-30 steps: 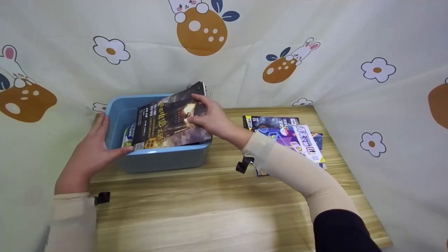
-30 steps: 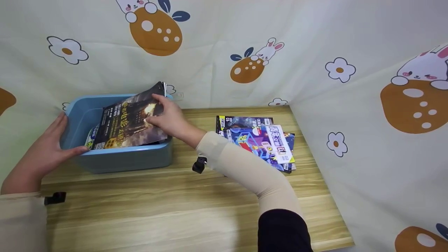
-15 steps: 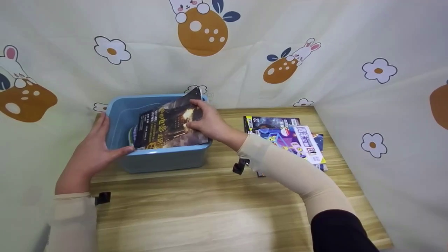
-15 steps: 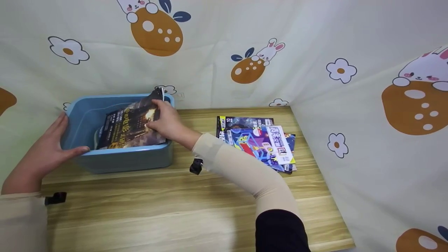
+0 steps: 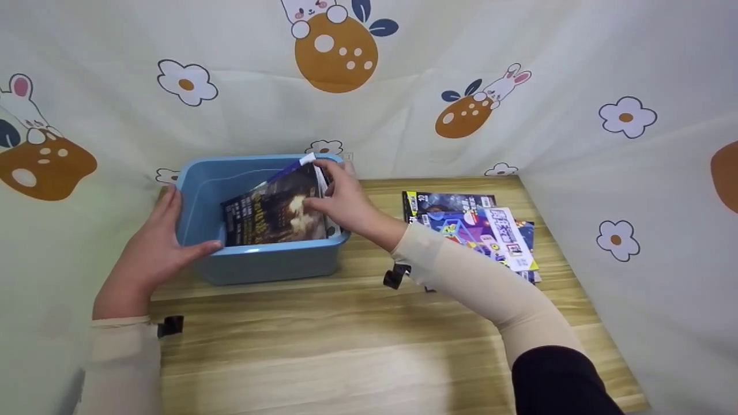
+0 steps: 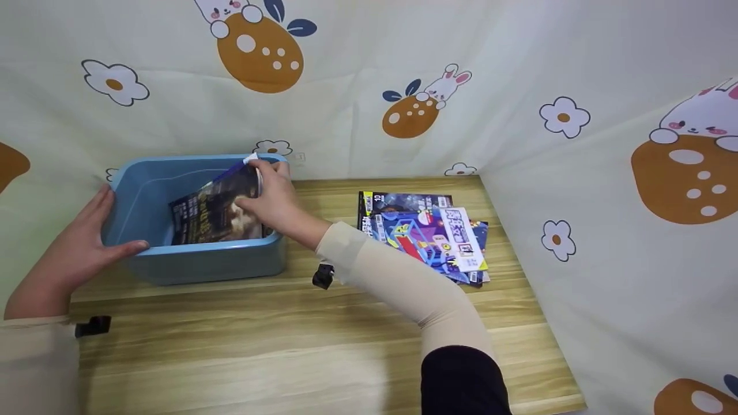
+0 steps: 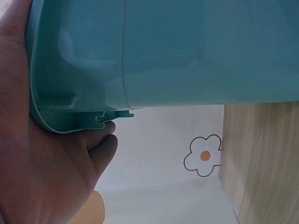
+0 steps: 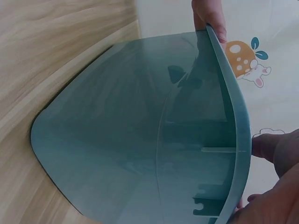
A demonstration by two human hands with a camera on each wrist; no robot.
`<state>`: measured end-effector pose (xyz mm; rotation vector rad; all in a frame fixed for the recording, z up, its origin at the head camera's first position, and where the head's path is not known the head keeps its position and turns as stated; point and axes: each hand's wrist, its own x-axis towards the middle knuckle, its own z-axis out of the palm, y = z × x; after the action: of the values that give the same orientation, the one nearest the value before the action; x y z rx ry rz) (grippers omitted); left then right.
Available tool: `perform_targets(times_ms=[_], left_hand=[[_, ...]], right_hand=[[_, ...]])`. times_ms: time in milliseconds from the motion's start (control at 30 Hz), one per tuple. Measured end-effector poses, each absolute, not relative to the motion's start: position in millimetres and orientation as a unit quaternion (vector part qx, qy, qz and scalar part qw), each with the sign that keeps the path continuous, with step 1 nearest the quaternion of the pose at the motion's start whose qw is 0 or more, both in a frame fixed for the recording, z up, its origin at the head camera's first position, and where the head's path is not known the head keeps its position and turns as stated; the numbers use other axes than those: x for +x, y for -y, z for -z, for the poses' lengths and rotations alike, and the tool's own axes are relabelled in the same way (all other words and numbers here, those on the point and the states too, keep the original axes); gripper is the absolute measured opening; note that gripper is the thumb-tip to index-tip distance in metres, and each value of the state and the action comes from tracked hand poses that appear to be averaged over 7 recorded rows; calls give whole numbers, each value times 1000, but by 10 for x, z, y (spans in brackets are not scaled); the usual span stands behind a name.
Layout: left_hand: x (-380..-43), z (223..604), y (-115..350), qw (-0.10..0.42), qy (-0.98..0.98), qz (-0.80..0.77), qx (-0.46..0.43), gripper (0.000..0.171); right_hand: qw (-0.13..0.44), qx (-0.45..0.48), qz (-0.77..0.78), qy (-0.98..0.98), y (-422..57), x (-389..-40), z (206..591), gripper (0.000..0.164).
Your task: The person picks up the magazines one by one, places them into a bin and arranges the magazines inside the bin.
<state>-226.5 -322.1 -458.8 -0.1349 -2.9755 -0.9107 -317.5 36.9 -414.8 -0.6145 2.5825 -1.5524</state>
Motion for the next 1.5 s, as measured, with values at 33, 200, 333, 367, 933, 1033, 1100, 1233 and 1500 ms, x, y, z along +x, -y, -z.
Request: perform_targets(times_ms=[33, 200, 333, 367, 933, 1033, 1100, 1233, 1500], left_hand=[[-2262, 4587, 3224, 13, 955, 294, -44, 137], [-2255, 4587, 3232, 14, 953, 300, -48, 136], [-2256, 4594, 3238, 16, 952, 302, -51, 135], [-2258, 4596, 3238, 16, 952, 301, -51, 136], [-2255, 4599, 3243, 12, 954, 295, -46, 135], [-2258, 4605, 3243, 12, 954, 294, -47, 135], [-2259, 4608, 3243, 12, 954, 295, -48, 135], [-2261, 4598, 3233, 9, 954, 295, -50, 135], [-2265, 4587, 3227, 7, 955, 294, -47, 136]], right_hand=[[25, -199, 509, -837, -379, -3176, 4139, 80], [-5, -208, 523, -827, -493, -3195, 4098, 65], [-14, -211, 536, -817, -668, -3214, 4106, 57], [-15, -210, 540, -815, -724, -3215, 4111, 55], [-15, -161, 510, -845, -1879, -3211, 4481, 39], [-9, -157, 494, -855, -2061, -3216, 4567, 41], [-9, -151, 485, -862, -2179, -3219, 4617, 43], [-14, -143, 478, -866, -2399, -3236, 4694, 44], [13, -136, 449, -883, -2836, -3248, 4834, 49]])
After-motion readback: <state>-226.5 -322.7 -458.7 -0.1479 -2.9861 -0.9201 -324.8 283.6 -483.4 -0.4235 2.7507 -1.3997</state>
